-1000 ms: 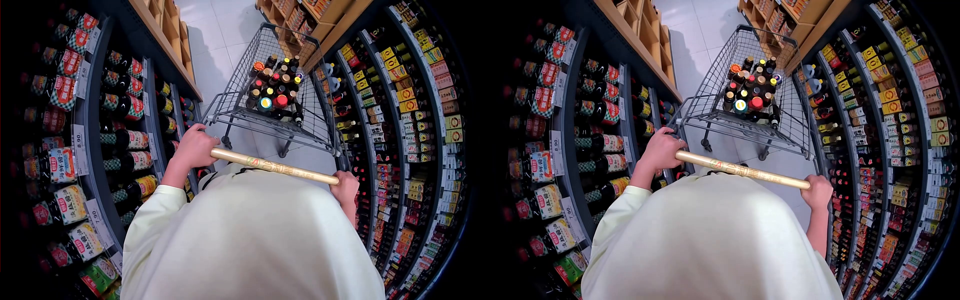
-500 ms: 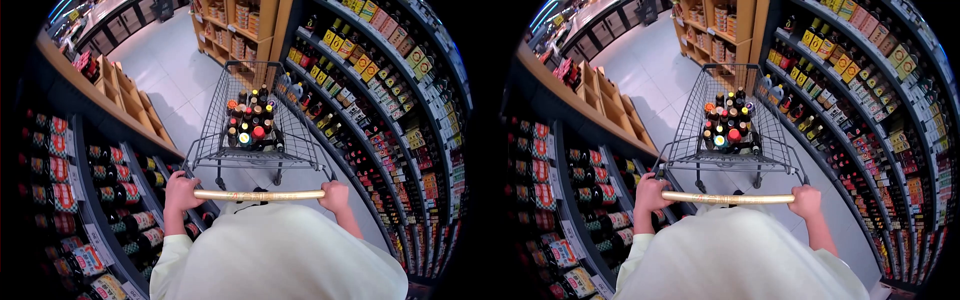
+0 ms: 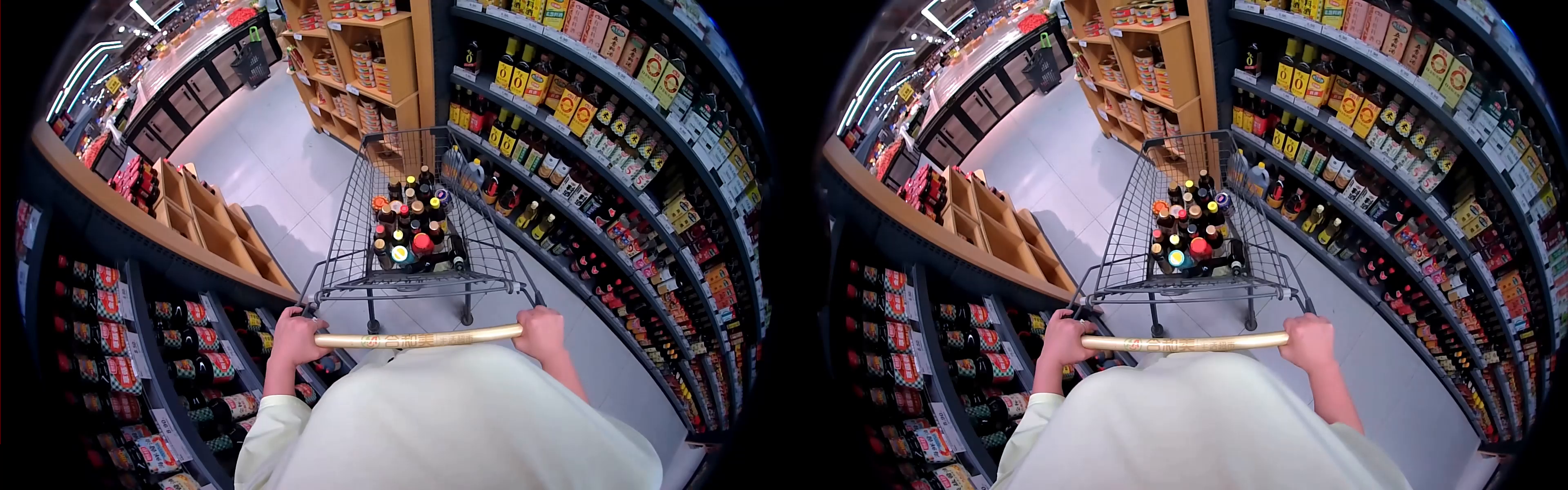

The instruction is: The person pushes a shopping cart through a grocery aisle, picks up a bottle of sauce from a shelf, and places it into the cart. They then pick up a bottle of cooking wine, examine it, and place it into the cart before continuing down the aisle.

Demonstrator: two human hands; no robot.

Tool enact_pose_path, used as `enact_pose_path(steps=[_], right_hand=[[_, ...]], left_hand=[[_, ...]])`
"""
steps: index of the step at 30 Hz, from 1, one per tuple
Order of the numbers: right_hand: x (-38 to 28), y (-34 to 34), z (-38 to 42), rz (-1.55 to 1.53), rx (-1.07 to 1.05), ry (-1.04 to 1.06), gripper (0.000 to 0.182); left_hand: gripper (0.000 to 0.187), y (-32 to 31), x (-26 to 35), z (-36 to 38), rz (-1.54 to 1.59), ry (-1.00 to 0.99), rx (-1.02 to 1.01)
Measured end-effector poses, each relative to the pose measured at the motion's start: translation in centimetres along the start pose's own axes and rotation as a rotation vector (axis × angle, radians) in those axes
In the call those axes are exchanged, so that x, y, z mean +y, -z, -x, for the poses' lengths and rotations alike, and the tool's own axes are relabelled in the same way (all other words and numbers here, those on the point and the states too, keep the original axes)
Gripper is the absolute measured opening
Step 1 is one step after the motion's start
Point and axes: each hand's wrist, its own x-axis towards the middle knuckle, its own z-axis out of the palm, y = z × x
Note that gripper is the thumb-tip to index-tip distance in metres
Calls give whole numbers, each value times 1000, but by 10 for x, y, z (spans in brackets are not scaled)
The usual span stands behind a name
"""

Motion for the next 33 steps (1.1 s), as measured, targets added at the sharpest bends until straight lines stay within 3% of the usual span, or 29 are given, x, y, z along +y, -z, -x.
enact_pose_path(steps=[5,12,33], right_hand=[[4,-1,-2,2,-8,-1,15],[-16,-4,8,8,-6,-65,16],[-127,-2,83,63,-52,-404,17]], left_hand=[[39,0,-12,-20,-34,-87,-35],[49,19,-31,-56,-167,-219,-366],[49,32,-82,-115,-118,-629,-510]])
